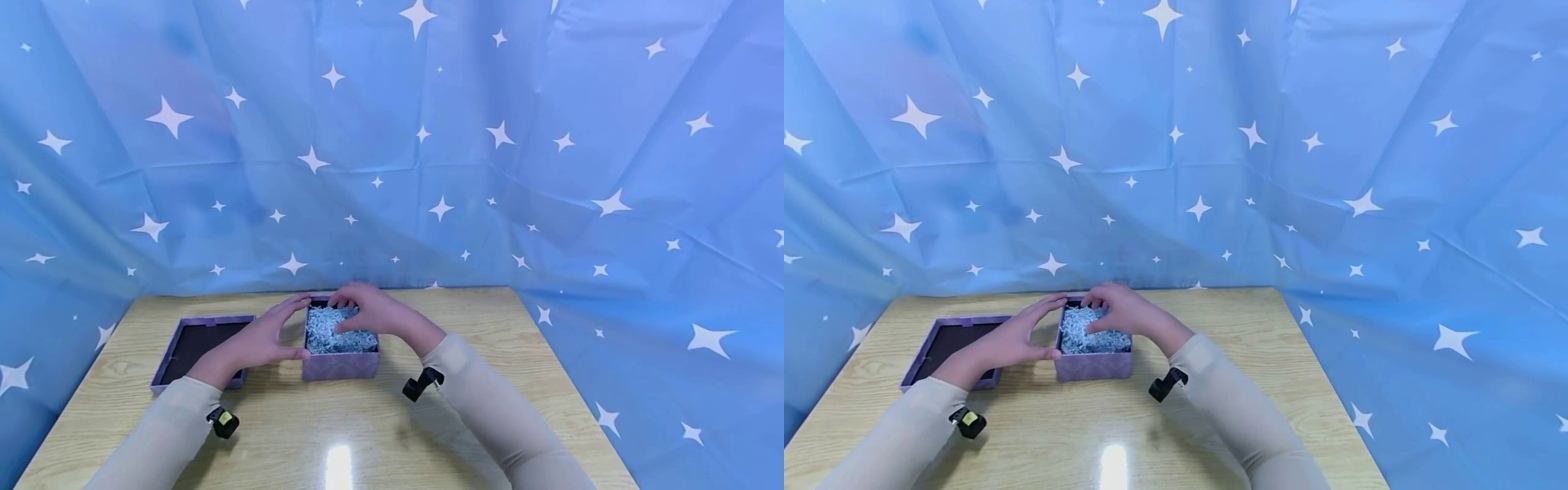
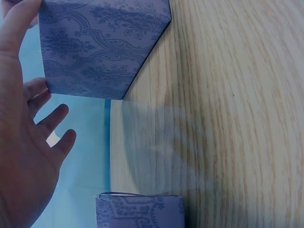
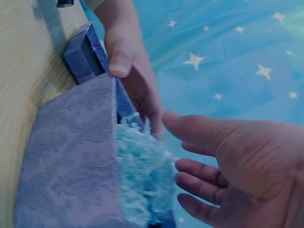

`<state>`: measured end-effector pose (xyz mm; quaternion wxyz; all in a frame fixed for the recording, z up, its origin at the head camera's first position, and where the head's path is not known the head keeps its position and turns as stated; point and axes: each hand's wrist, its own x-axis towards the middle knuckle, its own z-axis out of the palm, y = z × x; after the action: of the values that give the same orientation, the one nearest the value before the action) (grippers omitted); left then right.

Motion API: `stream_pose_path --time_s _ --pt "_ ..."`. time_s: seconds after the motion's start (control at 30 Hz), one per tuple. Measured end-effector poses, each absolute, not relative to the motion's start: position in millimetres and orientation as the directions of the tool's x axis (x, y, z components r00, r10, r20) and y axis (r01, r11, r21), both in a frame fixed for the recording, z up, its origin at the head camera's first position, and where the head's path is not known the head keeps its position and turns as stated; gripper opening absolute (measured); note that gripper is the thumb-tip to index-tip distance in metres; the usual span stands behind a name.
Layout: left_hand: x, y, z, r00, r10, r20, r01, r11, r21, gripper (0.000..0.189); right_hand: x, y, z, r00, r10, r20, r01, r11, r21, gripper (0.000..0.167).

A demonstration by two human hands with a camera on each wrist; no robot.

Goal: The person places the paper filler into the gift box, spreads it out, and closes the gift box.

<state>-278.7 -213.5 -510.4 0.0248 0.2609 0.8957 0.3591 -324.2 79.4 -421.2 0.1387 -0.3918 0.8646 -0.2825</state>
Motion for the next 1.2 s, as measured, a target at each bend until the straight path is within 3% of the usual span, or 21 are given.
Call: stream_pose_path --time_s 0.2,0.47,0.73,0.87,1.03,1.2 --pt "-278.9 -215.2 -511.2 -0.862 0.485 0.149 0.453 0.604 0.656 0.113 -328.2 63.8 -445.8 -0.671 -0.741 -0.017 -0.609 0.564 -0.557 0.04" --pt "-277.4 -215.1 -512.0 -0.867 0.48 0.137 0.437 0.599 0.671 0.112 -330.0 44.2 -465.3 -0.717 -0.674 -0.177 -0.64 0.738 -0.216 0.046" --pt "-279.2 -215.4 -511.5 -0.861 0.487 0.147 0.45 0.595 0.666 0.114 -333.3 37.4 -471.4 -0.704 -0.675 -0.219 -0.694 0.72 0.013 0.05" --pt "-279.8 -215.1 -512.1 -0.863 0.484 0.146 0.447 0.597 0.666 0.114 -335.2 40.7 -466.7 -0.693 -0.686 -0.221 -0.698 0.715 -0.03 0.051" --pt "-279.4 -214.8 -513.0 -0.865 0.481 0.139 0.442 0.605 0.663 0.114 -332.4 54.4 -443.1 -0.674 -0.721 -0.161 -0.684 0.691 -0.232 0.054" --pt "-279.7 -214.6 -512.5 -0.864 0.481 0.147 0.448 0.603 0.66 0.114 -332.2 70.1 -421.1 -0.574 -0.812 -0.102 -0.716 0.559 -0.418 0.036"
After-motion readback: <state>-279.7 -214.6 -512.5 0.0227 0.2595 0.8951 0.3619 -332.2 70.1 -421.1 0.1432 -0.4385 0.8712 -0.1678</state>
